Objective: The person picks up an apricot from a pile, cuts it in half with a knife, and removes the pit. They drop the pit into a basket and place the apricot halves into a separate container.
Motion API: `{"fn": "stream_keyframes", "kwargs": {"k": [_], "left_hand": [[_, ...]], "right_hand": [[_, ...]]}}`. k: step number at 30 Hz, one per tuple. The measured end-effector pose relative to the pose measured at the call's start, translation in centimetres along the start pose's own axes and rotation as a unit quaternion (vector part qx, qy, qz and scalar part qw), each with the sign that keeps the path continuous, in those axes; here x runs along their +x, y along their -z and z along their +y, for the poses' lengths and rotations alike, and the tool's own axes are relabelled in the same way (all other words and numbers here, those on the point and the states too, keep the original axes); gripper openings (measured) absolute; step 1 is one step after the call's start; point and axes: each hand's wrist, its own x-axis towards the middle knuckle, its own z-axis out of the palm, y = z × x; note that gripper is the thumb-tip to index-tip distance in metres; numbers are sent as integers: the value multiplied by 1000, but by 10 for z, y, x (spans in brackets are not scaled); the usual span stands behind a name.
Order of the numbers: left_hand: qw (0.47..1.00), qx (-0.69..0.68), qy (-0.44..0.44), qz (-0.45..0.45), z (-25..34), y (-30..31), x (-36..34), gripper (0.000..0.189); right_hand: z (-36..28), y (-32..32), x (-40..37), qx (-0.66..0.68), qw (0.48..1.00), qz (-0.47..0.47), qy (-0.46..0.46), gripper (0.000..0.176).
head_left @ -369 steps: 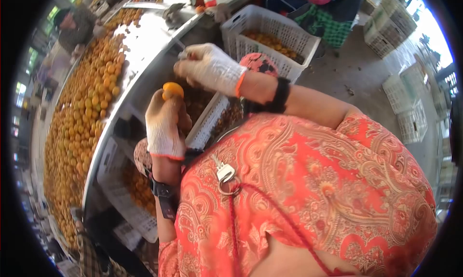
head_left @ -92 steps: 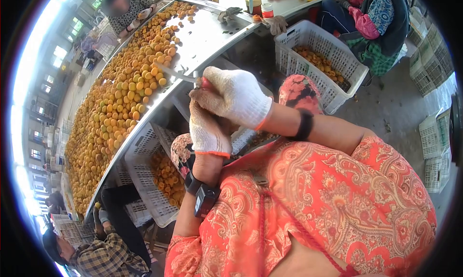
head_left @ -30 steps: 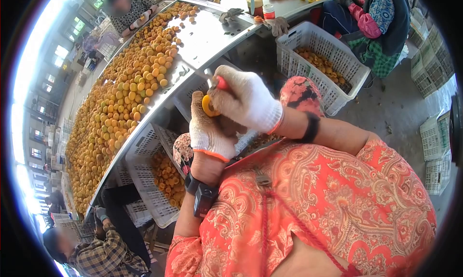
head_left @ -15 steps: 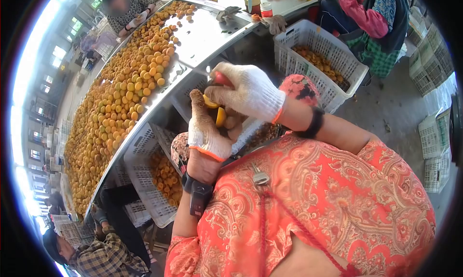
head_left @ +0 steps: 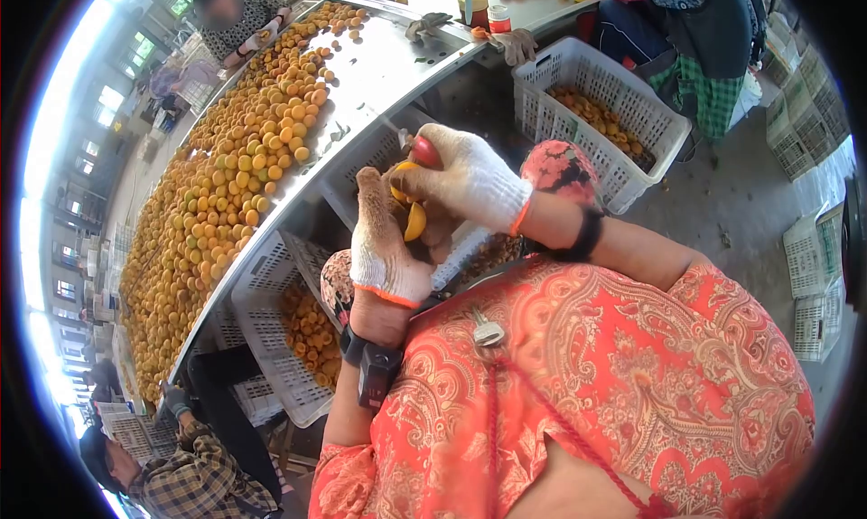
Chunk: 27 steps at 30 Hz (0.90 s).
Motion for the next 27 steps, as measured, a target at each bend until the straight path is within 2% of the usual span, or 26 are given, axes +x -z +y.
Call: {"fn": "stream_keyframes", "kwargs": {"k": [1,4,7,9,13,14,15,19,22,27], "left_hand": [[1000,19,1,-1,2,1,2,47],[999,46,-20,-10,-2,12,7,37],[998,45,-26,-24,-2,12,8,37],[999,32,8,24,0,11,8,37],[999,38,17,33,-3,14,9,38],[999,51,7,12,-3,11,6,39],[998,64,-4,-10,-3,9,4,40],[999,44,15,6,-2,11,7,40],[998,64,-2,-19,-1,6,2,37],[1000,-8,30,-1,2,3,-1,34]], "right_hand": [[-2,1,-1,129,988,-14,-79,30],[15,-3,4,59,998,6,-28,28],[24,-9,6,85,996,26,6,30],[20,-6,5,100,995,29,2,30],[12,-3,4,82,996,33,-1,30],[11,-2,4,83,996,33,-2,30],[10,0,3,91,995,-3,-33,31],[6,4,4,159,976,-99,-108,32],[6,5,2,220,964,-123,-90,29],[-1,5,-4,231,964,-117,-67,26]]}}
